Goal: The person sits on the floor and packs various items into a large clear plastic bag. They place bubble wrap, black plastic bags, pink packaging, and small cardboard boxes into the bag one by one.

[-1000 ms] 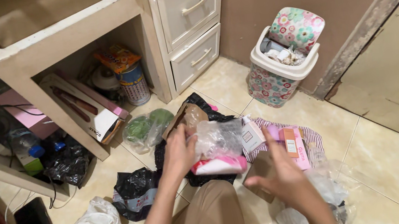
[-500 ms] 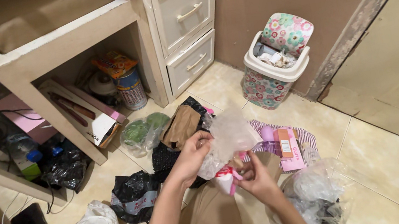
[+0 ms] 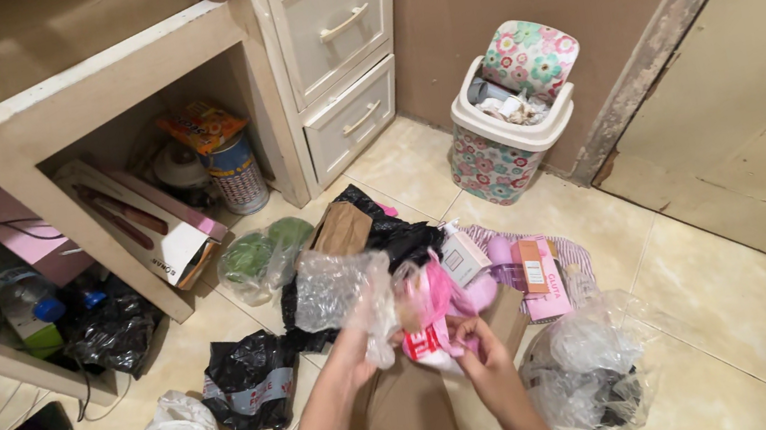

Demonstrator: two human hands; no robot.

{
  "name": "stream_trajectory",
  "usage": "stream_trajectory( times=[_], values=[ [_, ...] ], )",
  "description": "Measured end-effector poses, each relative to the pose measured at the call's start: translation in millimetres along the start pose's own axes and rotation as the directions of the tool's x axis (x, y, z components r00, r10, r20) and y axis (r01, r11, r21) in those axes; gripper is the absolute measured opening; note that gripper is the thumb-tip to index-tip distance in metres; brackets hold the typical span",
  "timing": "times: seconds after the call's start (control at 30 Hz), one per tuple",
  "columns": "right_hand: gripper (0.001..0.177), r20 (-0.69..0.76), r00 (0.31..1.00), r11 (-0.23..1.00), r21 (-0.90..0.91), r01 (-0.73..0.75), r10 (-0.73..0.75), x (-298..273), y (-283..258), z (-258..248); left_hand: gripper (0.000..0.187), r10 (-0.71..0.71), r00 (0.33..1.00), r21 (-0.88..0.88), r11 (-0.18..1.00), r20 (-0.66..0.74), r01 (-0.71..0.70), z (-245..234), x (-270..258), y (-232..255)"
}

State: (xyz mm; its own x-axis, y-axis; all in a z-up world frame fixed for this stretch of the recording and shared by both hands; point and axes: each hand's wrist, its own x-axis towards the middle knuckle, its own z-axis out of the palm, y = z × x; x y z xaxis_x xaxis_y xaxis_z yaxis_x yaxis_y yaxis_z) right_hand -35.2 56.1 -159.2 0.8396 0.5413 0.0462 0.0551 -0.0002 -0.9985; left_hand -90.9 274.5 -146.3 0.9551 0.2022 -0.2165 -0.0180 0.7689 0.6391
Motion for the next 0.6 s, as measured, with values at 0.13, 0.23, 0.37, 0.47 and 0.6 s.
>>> stream_trajectory(
  times=[0.13, 0.23, 0.37, 0.47, 0.6],
  values=[
    [0.079, -0.041, 0.999, 0.995, 0.102, 0.003, 0.001, -29.0, -27.4, 11.3, 0.044, -0.17, 0.985, -0.14, 0.975, 0.039, 0.174, -5.4, -13.4, -32.4],
    [0.122, -0.026, 1.0, 0.977, 0.212, 0.004, 0.002, -46.6, -41.7, 22.1, 0.05, -0.236, 0.97, -0.229, 0.942, 0.062, 0.244, -19.4, -28.3, -76.1],
    [0.126, -0.087, 0.969, 0.973, 0.024, -0.231, 0.233, -61.9, -39.3, 24.8, 0.044, -0.116, 0.955, -0.397, 0.891, 0.273, 0.222, -47.1, -35.9, -132.1],
    [0.105, -0.007, 0.998, 0.998, 0.016, 0.057, -0.056, -68.4, -27.1, 25.0, 0.044, -0.135, 0.986, -0.379, 0.912, 0.093, 0.16, -58.8, -38.2, -159.1],
    [0.078, -0.103, 0.992, 0.979, -0.187, -0.085, 0.067, -79.4, -20.8, 29.7, 0.044, 0.022, 0.976, -0.137, 0.989, -0.217, -0.053, -54.8, -48.6, -183.2]
  ],
)
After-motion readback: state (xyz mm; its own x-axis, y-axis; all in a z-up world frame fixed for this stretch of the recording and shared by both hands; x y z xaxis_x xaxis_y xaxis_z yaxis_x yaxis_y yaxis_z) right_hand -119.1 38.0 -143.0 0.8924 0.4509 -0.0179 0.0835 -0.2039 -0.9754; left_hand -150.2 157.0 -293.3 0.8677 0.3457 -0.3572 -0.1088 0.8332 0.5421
